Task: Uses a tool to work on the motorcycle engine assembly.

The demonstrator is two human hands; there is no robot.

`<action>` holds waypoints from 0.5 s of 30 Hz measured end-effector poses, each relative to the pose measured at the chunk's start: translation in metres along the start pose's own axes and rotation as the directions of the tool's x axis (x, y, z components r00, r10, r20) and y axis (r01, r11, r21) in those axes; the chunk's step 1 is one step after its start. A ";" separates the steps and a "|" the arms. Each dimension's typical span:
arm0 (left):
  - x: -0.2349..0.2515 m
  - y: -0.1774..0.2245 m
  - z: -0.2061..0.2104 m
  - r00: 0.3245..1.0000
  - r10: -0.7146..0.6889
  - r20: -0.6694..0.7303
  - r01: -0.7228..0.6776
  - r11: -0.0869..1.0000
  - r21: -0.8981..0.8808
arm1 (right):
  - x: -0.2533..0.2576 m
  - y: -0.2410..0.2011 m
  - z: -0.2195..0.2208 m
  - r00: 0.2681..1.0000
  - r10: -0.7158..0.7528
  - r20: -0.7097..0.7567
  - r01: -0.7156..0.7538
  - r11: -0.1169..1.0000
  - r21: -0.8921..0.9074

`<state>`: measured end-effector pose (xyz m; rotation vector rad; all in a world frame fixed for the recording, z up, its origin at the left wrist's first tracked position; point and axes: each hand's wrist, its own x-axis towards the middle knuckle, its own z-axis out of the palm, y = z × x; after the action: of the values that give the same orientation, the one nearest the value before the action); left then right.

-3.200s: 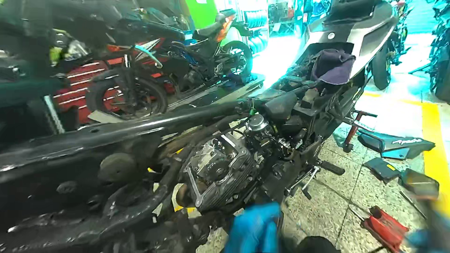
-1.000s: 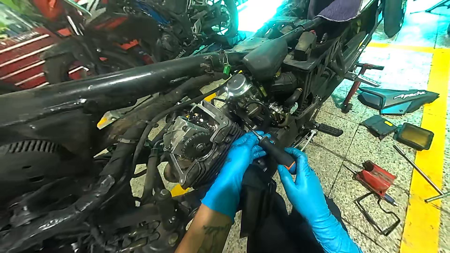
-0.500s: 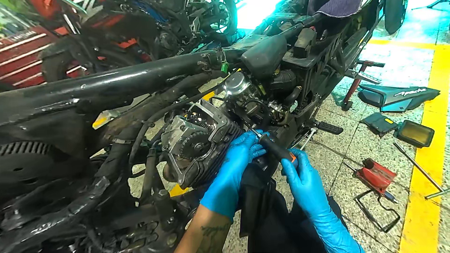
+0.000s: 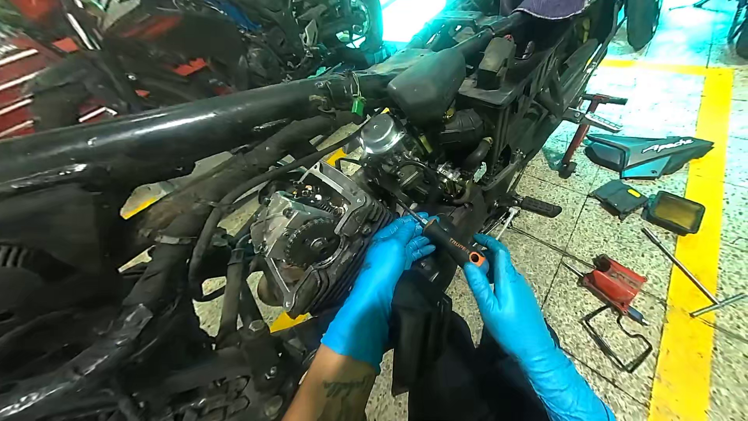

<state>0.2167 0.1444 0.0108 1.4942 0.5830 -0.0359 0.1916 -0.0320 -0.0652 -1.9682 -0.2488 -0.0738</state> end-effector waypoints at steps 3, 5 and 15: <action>0.002 -0.001 -0.003 1.000 0.005 0.026 -0.005 1.000 0.008 | -0.004 0.003 0.007 0.993 -0.062 -0.096 0.064 0.998 0.020; 0.002 -0.001 -0.003 1.000 -0.003 0.028 0.003 1.000 0.007 | -0.002 0.006 0.007 0.994 -0.030 -0.102 0.034 0.999 0.033; 0.001 0.002 -0.001 1.000 -0.013 0.027 0.014 1.000 -0.022 | -0.005 0.011 0.005 0.997 -0.025 -0.070 0.028 0.999 0.033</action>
<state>0.2176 0.1454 0.0121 1.4664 0.5700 -0.0595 0.1887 -0.0323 -0.0783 -1.9253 -0.2290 -0.1545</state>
